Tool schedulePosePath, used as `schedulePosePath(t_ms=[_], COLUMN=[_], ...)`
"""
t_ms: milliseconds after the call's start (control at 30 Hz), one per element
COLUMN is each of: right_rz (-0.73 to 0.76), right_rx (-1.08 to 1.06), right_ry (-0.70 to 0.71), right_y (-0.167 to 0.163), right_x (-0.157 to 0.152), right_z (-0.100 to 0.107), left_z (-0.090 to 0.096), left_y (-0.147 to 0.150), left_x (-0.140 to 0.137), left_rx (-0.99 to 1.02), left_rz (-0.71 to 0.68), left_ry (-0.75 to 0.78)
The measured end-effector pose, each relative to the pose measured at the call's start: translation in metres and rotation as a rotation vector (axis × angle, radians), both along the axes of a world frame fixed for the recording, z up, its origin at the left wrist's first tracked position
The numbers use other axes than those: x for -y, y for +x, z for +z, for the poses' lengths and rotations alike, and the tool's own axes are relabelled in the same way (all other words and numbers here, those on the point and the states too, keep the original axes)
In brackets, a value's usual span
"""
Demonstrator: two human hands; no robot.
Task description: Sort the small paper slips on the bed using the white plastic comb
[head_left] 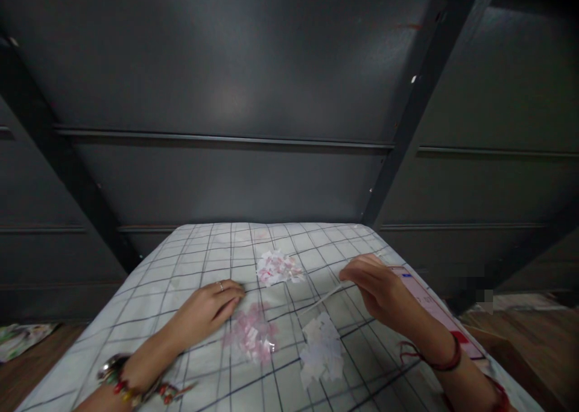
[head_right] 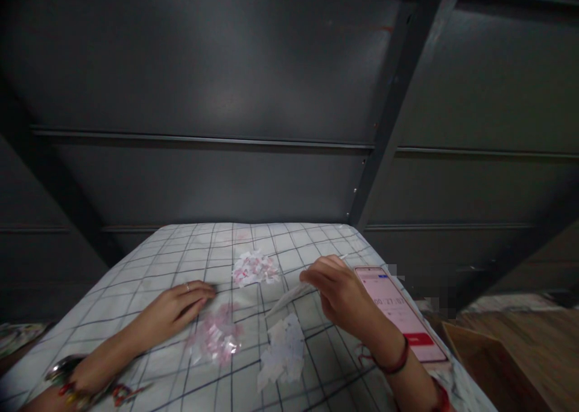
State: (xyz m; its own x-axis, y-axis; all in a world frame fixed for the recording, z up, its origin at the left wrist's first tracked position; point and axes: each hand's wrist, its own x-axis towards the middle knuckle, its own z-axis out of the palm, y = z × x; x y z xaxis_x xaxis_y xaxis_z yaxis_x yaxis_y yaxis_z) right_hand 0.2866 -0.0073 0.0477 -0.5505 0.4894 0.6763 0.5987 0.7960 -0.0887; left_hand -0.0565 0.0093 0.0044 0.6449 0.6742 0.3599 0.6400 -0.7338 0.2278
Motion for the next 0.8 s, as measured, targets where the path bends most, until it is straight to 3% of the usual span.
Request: schedulePosePath(t_ms=[267,600,800], right_rz=[0.003,-0.243,-0.205], right_rx=[-0.009,0.155,0.146], right_ry=[0.038,0.226,0.236], right_y=[-0.001,-0.005,-0.017], right_x=[0.001,-0.01,-0.005], right_z=[0.001,-0.017,-0.013], left_z=[0.002,0.001,0.002], left_y=[0.0,0.0,0.001], left_x=[0.002,0.001,0.001], left_rx=[0.002,0.01,0.01], left_rz=[-0.008,-0.017,-0.016], left_ry=[-0.014,-0.006,0.004])
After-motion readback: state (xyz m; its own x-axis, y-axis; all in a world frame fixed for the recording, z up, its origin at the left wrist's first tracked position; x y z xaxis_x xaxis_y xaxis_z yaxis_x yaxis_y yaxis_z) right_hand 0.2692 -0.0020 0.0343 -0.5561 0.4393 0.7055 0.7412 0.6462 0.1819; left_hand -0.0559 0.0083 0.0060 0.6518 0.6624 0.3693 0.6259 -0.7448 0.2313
